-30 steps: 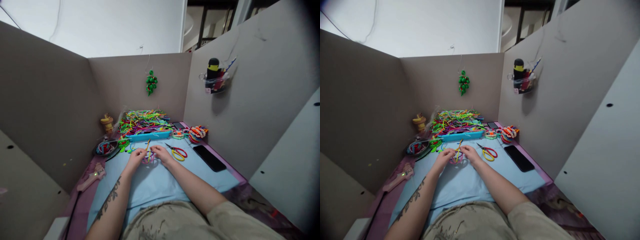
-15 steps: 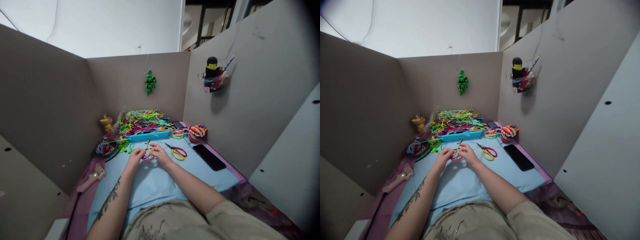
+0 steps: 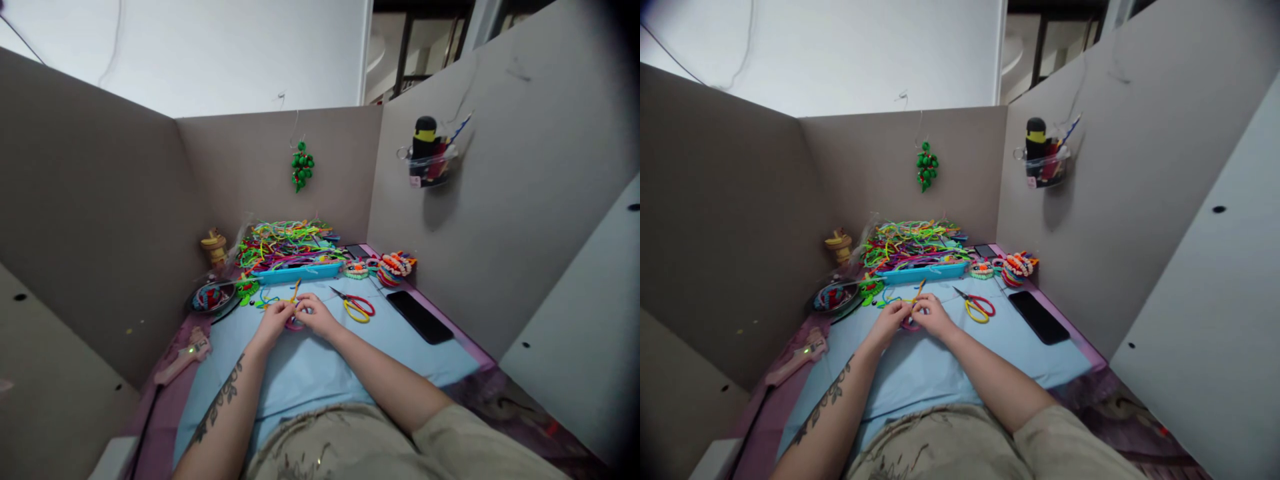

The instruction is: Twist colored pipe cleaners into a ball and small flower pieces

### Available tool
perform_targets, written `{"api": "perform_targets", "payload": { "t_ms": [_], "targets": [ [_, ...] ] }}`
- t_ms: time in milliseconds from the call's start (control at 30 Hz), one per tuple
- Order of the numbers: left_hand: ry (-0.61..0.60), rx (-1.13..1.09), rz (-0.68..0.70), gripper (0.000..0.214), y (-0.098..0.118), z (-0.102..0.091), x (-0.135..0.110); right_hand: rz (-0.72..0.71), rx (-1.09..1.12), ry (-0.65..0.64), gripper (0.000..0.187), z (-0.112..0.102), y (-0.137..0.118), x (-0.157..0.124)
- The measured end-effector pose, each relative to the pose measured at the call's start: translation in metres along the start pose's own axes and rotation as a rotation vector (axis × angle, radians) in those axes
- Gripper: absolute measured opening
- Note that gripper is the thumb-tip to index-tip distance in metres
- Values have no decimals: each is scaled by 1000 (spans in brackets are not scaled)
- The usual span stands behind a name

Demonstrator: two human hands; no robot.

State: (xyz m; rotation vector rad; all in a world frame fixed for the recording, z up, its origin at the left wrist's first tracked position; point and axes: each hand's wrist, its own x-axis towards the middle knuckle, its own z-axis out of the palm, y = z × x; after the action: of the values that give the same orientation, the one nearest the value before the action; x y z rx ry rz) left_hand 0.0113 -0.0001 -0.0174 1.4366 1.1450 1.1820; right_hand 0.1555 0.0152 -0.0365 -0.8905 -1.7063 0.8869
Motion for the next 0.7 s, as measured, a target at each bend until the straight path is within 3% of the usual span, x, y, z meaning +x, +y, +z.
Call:
{"api": "perform_targets", "payload": {
  "t_ms": [200, 500, 700],
  "targets": [
    [7, -12, -39, 30, 2, 4, -2, 26, 118, -36, 6, -3, -6, 0],
    [-49, -192, -155, 27, -1, 3, -1, 35, 158, -58, 12, -2, -4, 0],
    [-66, -205, -160, 28, -5, 0, 1, 63, 142, -47, 13, 1, 0, 1]
  ]
}}
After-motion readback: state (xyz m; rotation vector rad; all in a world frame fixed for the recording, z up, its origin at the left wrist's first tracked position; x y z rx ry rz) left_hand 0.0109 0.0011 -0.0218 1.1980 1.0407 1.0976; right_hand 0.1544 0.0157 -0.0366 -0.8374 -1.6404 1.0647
